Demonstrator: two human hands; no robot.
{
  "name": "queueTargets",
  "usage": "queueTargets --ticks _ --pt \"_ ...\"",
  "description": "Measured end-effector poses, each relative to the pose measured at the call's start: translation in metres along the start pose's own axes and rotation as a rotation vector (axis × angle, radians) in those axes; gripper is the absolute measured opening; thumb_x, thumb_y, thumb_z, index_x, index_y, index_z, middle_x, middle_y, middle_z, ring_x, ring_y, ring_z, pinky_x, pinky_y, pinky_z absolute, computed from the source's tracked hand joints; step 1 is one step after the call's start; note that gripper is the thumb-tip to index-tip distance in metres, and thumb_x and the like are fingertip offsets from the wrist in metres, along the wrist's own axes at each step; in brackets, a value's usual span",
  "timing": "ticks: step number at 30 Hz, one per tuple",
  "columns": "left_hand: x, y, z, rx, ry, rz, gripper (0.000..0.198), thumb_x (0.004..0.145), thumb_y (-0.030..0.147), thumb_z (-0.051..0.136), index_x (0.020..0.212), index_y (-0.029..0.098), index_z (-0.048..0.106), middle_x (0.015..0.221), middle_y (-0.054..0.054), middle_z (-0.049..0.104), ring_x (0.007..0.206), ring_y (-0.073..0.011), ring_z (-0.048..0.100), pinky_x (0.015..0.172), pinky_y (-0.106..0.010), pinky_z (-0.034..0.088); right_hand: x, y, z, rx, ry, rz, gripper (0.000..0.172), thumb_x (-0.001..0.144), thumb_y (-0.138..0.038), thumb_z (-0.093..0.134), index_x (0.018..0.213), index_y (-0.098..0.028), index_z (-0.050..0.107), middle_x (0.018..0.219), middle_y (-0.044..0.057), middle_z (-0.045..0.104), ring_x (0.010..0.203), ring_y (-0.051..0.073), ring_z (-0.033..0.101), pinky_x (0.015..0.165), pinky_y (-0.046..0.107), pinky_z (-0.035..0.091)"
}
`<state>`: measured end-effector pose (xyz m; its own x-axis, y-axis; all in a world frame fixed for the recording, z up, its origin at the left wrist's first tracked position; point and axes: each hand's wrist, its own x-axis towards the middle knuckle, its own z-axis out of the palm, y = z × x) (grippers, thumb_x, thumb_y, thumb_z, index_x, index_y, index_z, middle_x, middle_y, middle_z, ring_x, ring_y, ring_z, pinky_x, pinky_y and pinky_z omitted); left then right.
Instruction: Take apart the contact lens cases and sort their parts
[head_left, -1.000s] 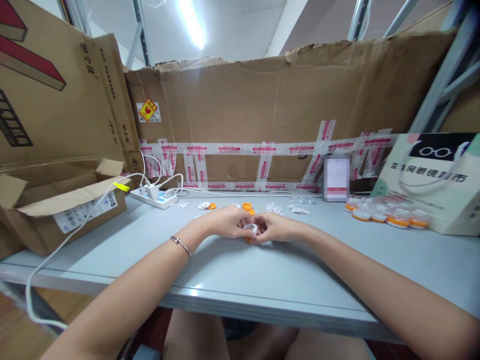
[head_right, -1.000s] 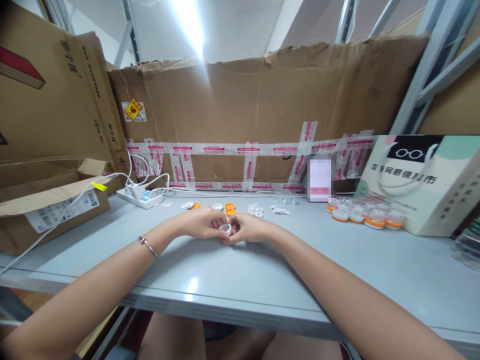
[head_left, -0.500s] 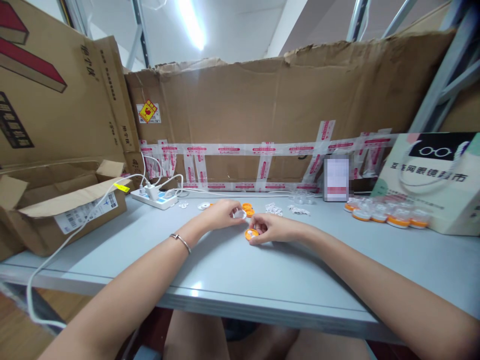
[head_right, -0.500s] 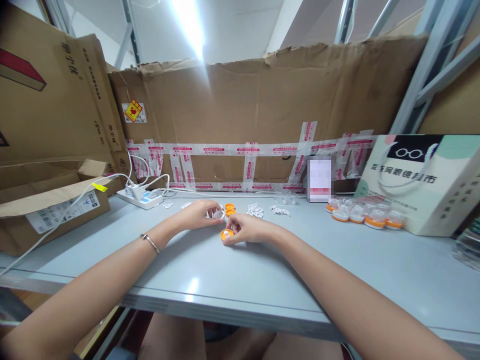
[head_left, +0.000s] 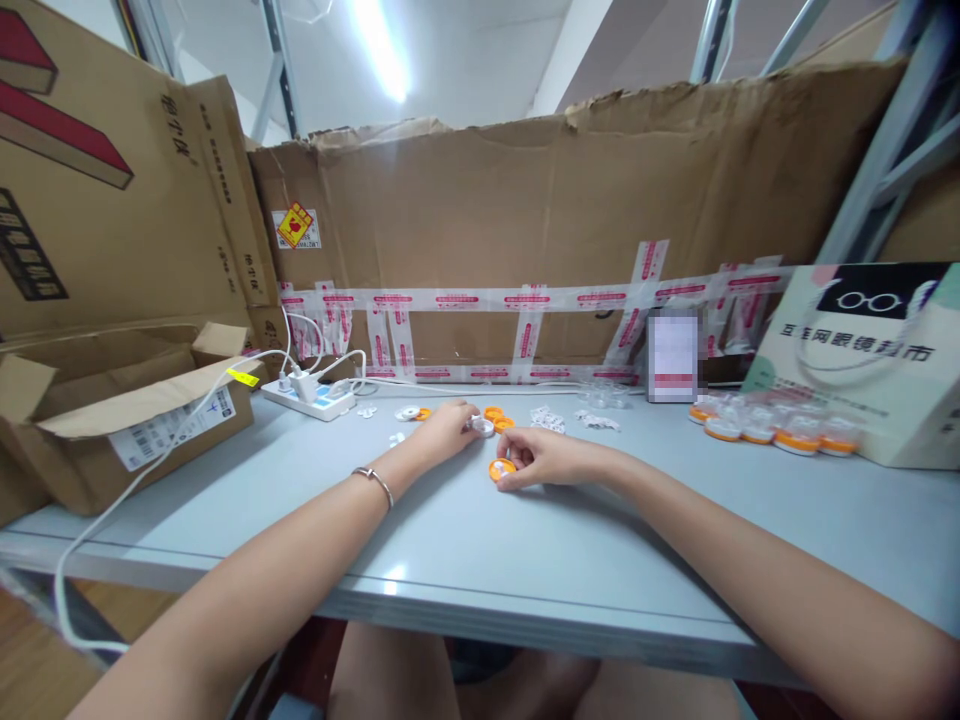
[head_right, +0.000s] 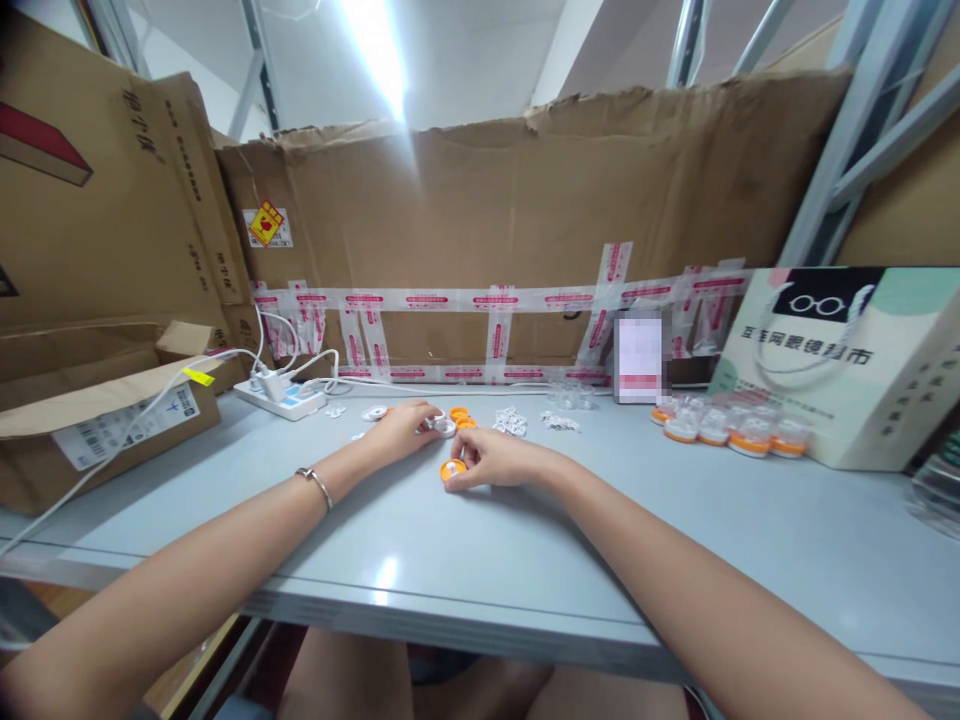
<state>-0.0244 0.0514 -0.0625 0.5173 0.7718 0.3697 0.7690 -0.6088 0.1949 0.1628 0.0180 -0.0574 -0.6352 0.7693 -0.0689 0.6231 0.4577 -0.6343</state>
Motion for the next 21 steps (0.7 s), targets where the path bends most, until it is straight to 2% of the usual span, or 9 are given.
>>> queueTargets --ticks 4,9,14,17,21 --pt "0.0 -0.004 0.001 0.014 0.015 -0.03 0.014 0.072 0.016 0.051 0.084 0.014 0.059 0.086 -0.005 0.057 0.068 -0.0118 0.055 0.064 -0.021 0.043 0.0 -0.002 0.0 0.001 0.001 0.003 0.038 0.061 -0.045 0.063 0.086 -0.019 0.048 0.066 -0.004 0.048 0.056 0.009 0.043 0.048 0.02 0.031" --pt "-0.001 -0.002 -0.002 -0.001 0.017 -0.016 0.01 0.072 0.017 0.05 0.079 0.014 0.057 0.084 -0.004 0.056 0.071 -0.0126 0.054 0.065 -0.023 0.043 -0.001 -0.005 -0.002 0.006 -0.006 0.005 0.04 0.061 -0.045 0.064 0.086 -0.019 0.049 0.065 -0.004 0.047 0.056 0.009 0.042 0.049 0.021 0.03" --pt "-0.006 0.014 -0.021 -0.104 -0.02 0.142 0.013 0.074 0.017 0.045 0.078 0.014 0.057 0.08 -0.003 0.057 0.071 -0.0119 0.052 0.067 -0.023 0.041 -0.005 -0.008 -0.004 0.07 0.007 -0.031 0.04 0.063 -0.047 0.061 0.088 -0.018 0.048 0.064 -0.004 0.047 0.057 0.01 0.042 0.05 0.021 0.03" --pt "-0.012 0.024 -0.037 -0.242 -0.16 0.183 0.016 0.074 0.015 0.045 0.084 0.015 0.057 0.083 -0.002 0.059 0.075 -0.0111 0.052 0.067 -0.022 0.041 -0.005 -0.01 -0.005 0.091 0.062 -0.052 0.035 0.065 -0.044 0.06 0.085 -0.018 0.047 0.062 -0.004 0.047 0.057 0.01 0.042 0.05 0.021 0.03" --pt "-0.018 0.028 -0.043 -0.357 -0.387 0.189 0.026 0.07 0.028 0.055 0.094 0.018 0.053 0.09 -0.002 0.057 0.08 -0.0121 0.052 0.067 -0.022 0.041 -0.003 -0.01 -0.003 0.073 0.079 -0.069 0.024 0.066 -0.034 0.06 0.078 -0.017 0.05 0.064 -0.003 0.048 0.058 0.01 0.043 0.052 0.021 0.032"
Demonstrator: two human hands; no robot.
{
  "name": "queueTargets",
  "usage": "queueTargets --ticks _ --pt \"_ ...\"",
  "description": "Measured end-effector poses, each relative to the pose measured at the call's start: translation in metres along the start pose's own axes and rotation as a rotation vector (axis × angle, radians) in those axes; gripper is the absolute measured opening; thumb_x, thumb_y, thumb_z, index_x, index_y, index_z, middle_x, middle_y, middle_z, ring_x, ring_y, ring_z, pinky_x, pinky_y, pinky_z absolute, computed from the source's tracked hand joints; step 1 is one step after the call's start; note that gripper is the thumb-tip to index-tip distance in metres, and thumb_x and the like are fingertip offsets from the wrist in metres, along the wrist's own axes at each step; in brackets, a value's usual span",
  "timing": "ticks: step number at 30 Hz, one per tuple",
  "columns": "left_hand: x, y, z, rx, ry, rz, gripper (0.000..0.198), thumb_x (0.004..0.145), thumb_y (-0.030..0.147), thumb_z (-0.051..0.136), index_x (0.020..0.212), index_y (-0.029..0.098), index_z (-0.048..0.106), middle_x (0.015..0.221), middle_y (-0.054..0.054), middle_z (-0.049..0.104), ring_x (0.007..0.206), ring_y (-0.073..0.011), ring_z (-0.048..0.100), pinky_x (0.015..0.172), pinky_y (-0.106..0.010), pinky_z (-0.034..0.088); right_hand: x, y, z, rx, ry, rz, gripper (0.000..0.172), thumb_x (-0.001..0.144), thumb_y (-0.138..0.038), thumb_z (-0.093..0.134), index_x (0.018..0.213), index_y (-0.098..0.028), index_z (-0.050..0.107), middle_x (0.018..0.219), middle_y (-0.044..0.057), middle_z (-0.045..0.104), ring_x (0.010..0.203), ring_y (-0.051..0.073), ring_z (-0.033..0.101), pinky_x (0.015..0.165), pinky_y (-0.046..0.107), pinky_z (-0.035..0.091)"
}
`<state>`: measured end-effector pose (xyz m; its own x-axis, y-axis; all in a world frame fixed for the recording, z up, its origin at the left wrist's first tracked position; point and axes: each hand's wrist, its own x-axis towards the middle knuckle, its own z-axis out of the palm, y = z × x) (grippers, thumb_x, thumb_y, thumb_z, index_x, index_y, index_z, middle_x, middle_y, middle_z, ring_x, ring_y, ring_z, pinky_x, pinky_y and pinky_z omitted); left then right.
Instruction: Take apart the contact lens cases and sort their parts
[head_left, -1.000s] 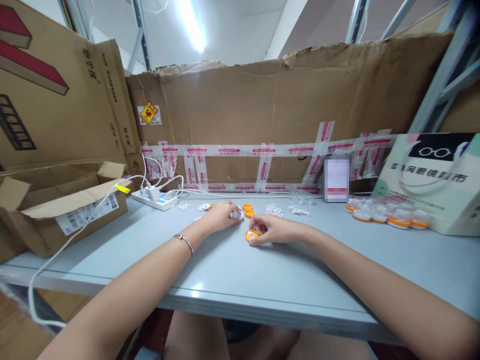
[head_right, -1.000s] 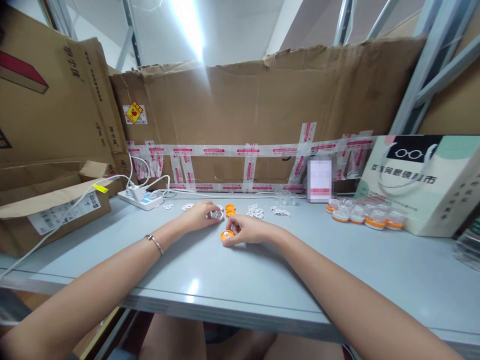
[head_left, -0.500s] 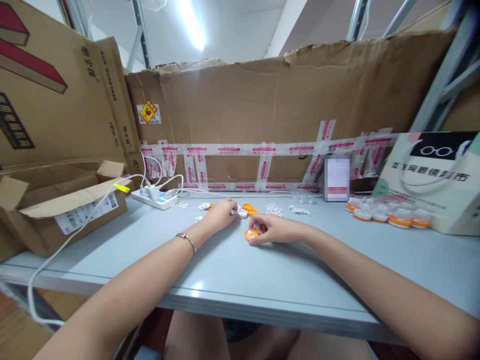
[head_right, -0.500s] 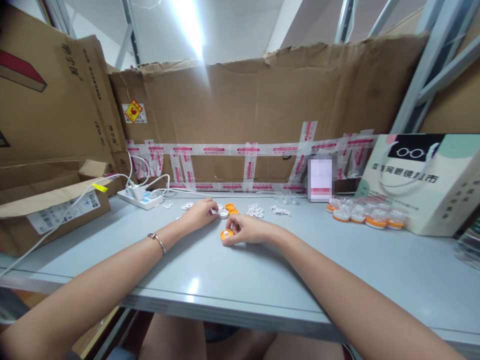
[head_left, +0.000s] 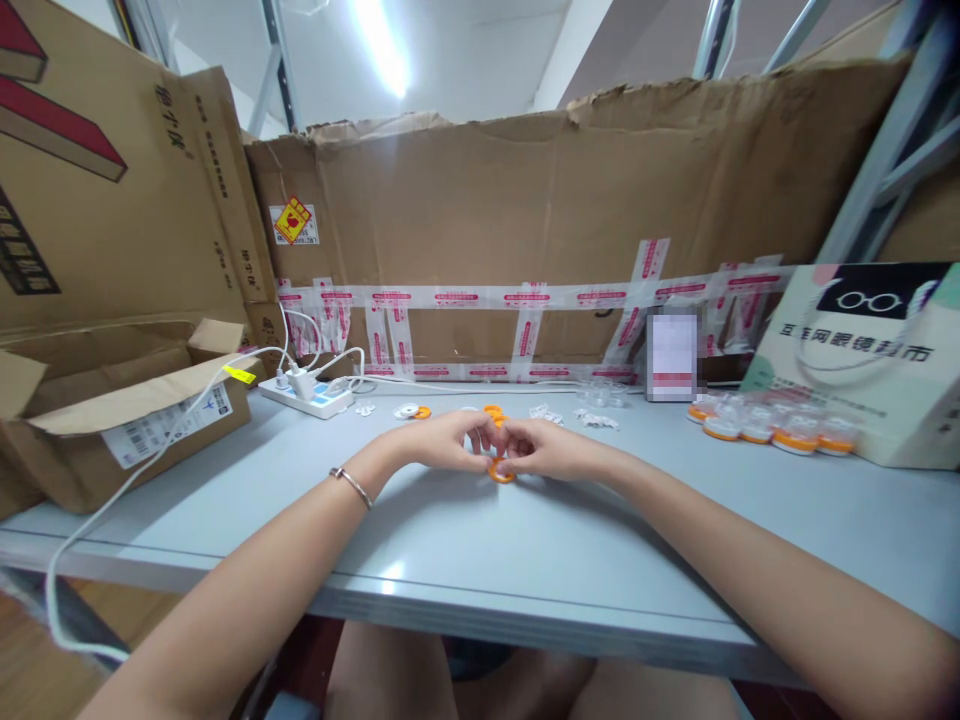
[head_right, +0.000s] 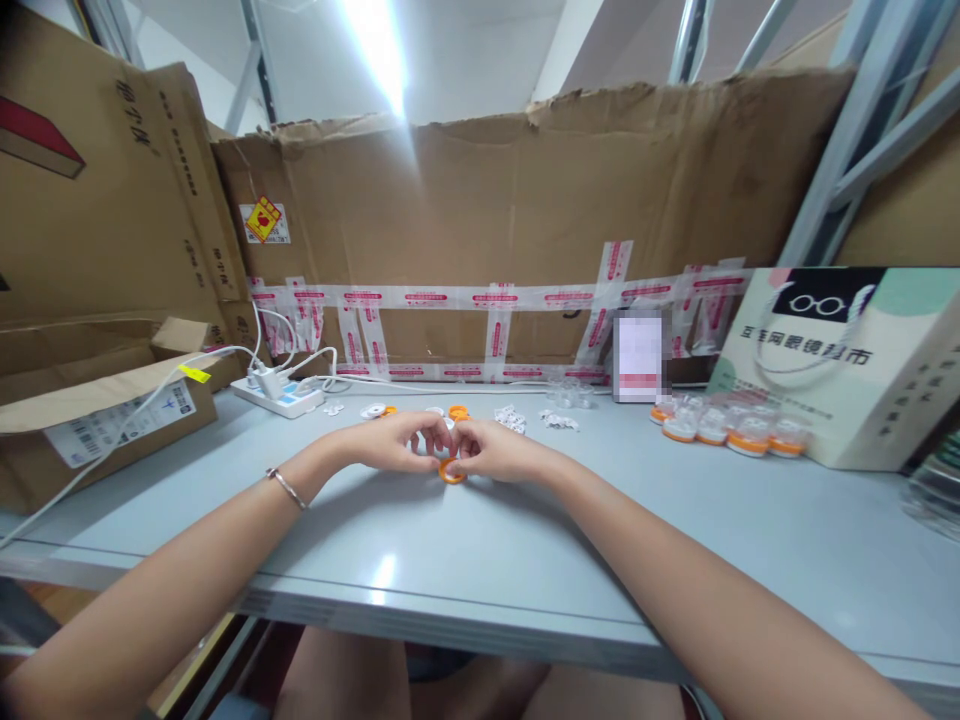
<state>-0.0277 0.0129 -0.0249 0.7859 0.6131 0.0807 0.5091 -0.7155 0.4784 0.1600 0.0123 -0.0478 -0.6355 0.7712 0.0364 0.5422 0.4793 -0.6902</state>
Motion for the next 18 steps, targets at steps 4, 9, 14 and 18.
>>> queueTargets --ticks 4,9,14,18 --pt "0.003 -0.003 0.007 -0.01 -0.04 -0.022 0.031 0.067 0.039 0.06 0.086 0.017 0.051 0.081 -0.001 0.056 0.07 -0.0113 0.051 0.06 -0.022 0.039 0.001 0.001 0.002 0.0 0.004 0.022 0.016 0.067 -0.028 0.056 0.076 -0.016 0.053 0.068 -0.001 0.053 0.061 0.011 0.046 0.055 0.022 0.035" --pt "0.008 -0.006 0.011 0.03 -0.005 -0.044 0.024 0.069 0.038 0.058 0.075 0.016 0.051 0.073 0.001 0.056 0.064 -0.0103 0.049 0.055 -0.021 0.036 0.002 0.0 0.003 -0.019 0.028 -0.004 0.008 0.067 -0.023 0.052 0.069 -0.016 0.054 0.062 -0.002 0.052 0.057 0.01 0.046 0.053 0.021 0.034" --pt "0.009 -0.009 0.012 0.019 0.006 -0.051 0.025 0.068 0.039 0.059 0.077 0.017 0.05 0.073 0.001 0.057 0.064 -0.0104 0.051 0.053 -0.02 0.036 0.001 -0.004 0.003 -0.066 0.05 0.0 0.006 0.066 -0.02 0.05 0.068 -0.016 0.054 0.061 -0.002 0.054 0.057 0.01 0.046 0.052 0.021 0.034" --pt "0.009 -0.009 0.013 0.01 0.012 -0.057 0.026 0.068 0.039 0.058 0.078 0.016 0.05 0.073 0.001 0.057 0.063 -0.0104 0.051 0.053 -0.02 0.036 0.001 -0.004 0.003 -0.084 0.059 0.003 0.005 0.065 -0.018 0.05 0.067 -0.016 0.054 0.061 -0.002 0.054 0.056 0.01 0.046 0.052 0.021 0.034"
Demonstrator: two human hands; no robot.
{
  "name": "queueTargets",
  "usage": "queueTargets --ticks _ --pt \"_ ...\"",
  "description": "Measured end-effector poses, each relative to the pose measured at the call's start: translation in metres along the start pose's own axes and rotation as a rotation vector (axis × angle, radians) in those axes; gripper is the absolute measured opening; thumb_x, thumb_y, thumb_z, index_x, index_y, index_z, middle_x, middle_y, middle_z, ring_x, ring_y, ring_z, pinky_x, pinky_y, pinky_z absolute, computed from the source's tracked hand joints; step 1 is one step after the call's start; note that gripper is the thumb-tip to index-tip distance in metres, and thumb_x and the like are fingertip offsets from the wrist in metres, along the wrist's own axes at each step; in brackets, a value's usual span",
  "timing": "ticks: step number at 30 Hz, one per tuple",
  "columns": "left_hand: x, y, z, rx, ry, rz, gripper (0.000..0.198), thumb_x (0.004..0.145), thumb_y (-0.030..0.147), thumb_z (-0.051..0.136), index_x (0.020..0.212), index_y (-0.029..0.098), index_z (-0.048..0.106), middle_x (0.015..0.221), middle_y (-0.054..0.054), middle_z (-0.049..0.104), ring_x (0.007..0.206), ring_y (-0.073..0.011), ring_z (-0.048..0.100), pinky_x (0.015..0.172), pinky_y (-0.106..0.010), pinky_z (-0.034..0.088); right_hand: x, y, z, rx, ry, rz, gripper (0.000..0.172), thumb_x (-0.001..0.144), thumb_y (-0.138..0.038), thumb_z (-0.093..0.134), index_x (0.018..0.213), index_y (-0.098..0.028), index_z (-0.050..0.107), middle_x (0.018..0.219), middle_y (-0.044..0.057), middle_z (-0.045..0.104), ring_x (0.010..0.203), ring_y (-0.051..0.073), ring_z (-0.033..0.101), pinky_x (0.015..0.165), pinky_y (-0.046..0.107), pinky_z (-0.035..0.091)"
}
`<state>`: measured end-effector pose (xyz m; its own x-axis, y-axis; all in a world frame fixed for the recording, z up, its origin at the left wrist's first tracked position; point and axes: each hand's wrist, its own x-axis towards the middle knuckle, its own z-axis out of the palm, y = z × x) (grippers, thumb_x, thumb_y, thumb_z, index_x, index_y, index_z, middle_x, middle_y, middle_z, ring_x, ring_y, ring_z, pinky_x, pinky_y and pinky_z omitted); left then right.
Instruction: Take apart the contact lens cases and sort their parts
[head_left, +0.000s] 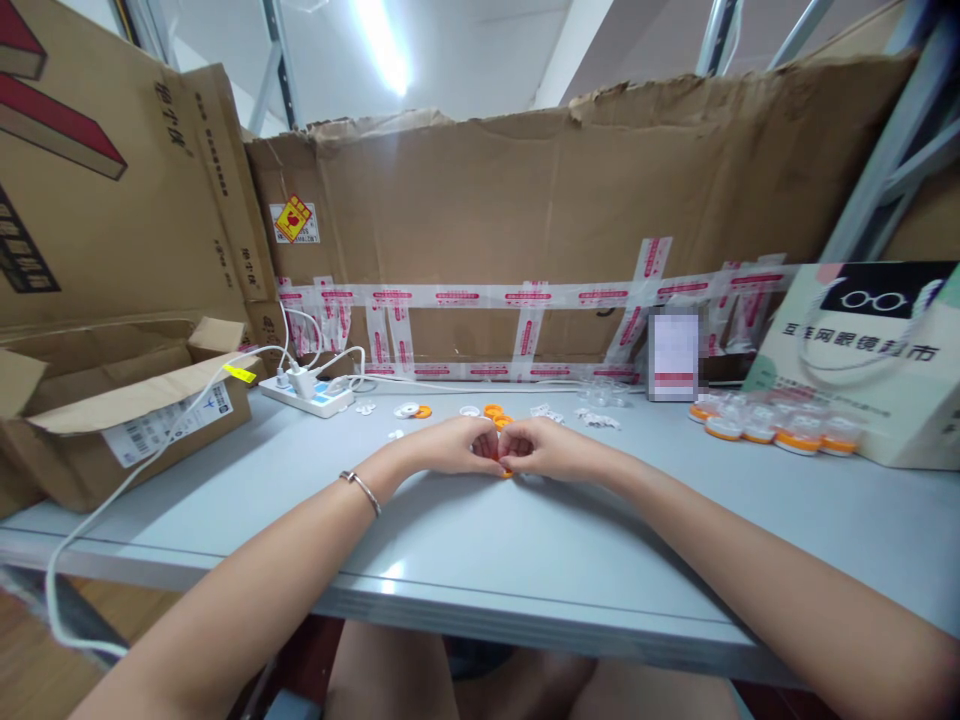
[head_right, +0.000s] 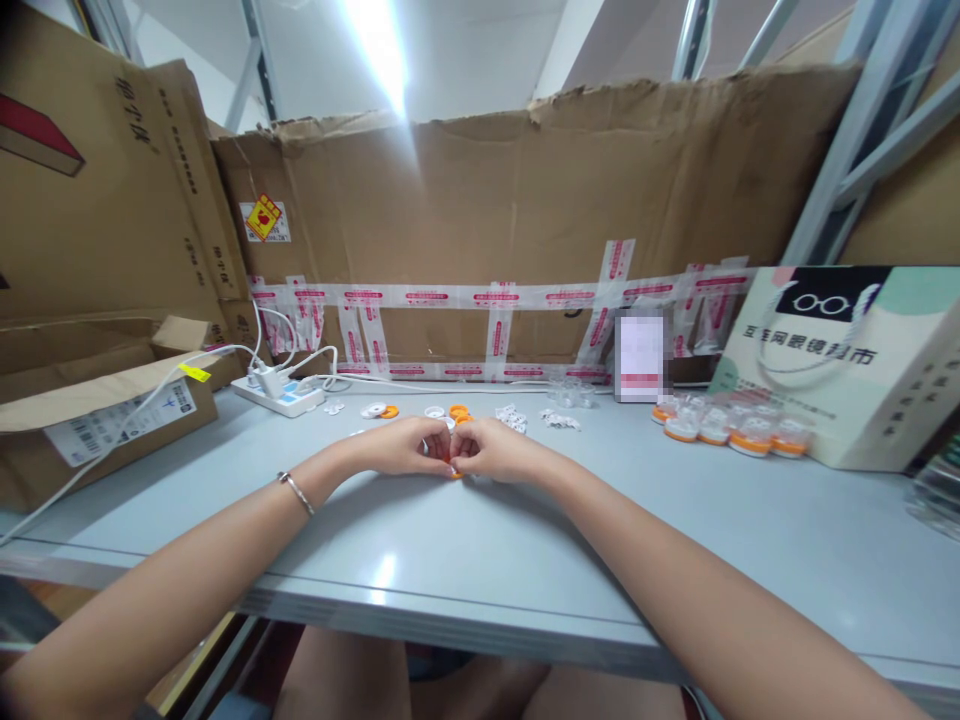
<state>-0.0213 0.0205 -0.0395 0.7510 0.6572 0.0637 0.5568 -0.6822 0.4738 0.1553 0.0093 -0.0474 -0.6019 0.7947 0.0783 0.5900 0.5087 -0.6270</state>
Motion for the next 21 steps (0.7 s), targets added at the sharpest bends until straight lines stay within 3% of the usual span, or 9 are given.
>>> queueTargets --ticks 13,21 --pt "0.0045 -0.0023 0.0046 -0.046 0.011 -0.092 0.028 0.065 0.041 0.059 0.071 0.014 0.055 0.068 0.001 0.057 0.061 -0.0096 0.05 0.05 -0.019 0.034 -0.0025 -0.0052 -0.0045 -0.024 -0.044 0.044 0.011 0.068 -0.023 0.05 0.07 -0.016 0.058 0.064 -0.001 0.055 0.058 0.01 0.046 0.054 0.021 0.034" --pt "0.0046 0.0027 0.0043 0.076 0.062 -0.099 0.024 0.065 0.038 0.057 0.062 0.014 0.057 0.059 0.001 0.058 0.052 -0.0086 0.048 0.046 -0.02 0.031 0.0007 -0.002 -0.0018 -0.019 -0.014 0.093 0.01 0.066 -0.023 0.051 0.069 -0.016 0.057 0.062 -0.001 0.055 0.057 0.011 0.047 0.052 0.021 0.034"
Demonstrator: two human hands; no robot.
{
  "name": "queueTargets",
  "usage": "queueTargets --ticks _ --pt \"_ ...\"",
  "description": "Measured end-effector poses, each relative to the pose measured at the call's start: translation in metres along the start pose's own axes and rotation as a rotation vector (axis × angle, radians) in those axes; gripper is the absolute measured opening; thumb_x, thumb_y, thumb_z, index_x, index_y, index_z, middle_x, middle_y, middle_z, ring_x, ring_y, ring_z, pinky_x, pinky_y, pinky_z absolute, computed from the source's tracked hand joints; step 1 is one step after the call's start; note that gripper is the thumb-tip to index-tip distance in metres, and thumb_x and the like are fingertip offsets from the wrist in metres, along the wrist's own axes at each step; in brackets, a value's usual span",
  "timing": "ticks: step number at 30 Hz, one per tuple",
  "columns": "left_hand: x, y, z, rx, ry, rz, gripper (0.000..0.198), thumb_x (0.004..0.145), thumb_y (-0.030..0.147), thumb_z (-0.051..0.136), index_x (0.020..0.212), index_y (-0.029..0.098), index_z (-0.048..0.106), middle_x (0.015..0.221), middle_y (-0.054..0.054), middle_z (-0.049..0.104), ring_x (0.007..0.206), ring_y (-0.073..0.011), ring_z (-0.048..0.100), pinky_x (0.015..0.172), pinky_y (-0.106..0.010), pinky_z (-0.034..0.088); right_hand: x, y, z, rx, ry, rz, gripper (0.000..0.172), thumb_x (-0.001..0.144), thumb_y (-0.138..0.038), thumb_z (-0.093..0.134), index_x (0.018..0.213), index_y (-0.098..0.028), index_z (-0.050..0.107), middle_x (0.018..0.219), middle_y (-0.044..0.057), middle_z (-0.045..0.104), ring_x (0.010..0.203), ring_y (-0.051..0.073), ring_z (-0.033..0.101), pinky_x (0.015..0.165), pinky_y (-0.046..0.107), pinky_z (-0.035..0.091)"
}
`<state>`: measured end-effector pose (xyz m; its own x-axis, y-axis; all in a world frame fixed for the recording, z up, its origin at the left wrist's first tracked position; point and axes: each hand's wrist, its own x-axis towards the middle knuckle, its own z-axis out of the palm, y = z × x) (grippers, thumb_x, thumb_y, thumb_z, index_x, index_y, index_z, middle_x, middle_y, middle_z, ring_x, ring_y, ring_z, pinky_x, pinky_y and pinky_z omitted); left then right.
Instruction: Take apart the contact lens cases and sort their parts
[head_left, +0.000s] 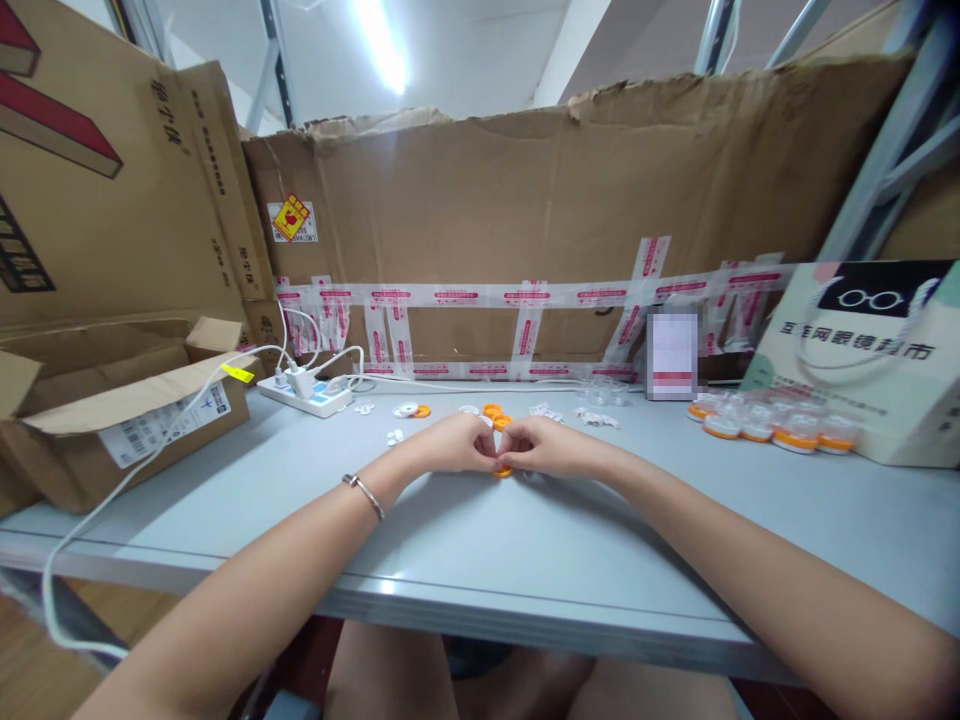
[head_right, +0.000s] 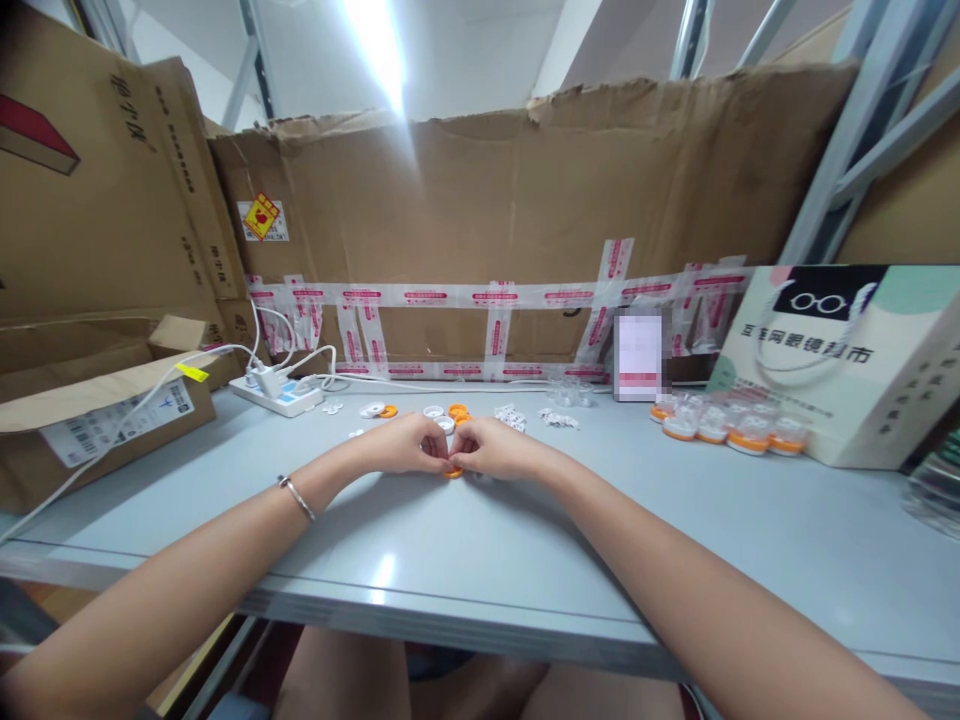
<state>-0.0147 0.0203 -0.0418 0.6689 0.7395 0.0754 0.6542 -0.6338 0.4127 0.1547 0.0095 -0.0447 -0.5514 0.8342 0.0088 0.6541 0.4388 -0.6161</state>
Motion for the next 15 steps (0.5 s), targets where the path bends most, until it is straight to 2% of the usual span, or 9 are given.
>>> queueTargets --ticks 10,15 --pt "0.0012 0.0008 0.0007 -0.021 0.016 -0.064 0.026 0.061 0.04 0.061 0.063 0.013 0.061 0.057 0.001 0.058 0.051 -0.0086 0.047 0.045 -0.019 0.03 -0.0023 -0.0052 0.0006 -0.019 0.011 0.023 0.007 0.065 -0.022 0.051 0.063 -0.016 0.053 0.058 -0.001 0.053 0.054 0.01 0.045 0.049 0.02 0.032" --pt "0.0013 0.0019 0.0001 0.022 0.015 -0.05 0.024 0.062 0.037 0.059 0.063 0.013 0.062 0.057 0.0 0.06 0.051 -0.009 0.048 0.045 -0.019 0.031 -0.0012 -0.0048 0.0015 -0.03 0.027 0.016 0.007 0.065 -0.021 0.05 0.063 -0.016 0.053 0.058 -0.001 0.053 0.054 0.01 0.045 0.049 0.02 0.033"
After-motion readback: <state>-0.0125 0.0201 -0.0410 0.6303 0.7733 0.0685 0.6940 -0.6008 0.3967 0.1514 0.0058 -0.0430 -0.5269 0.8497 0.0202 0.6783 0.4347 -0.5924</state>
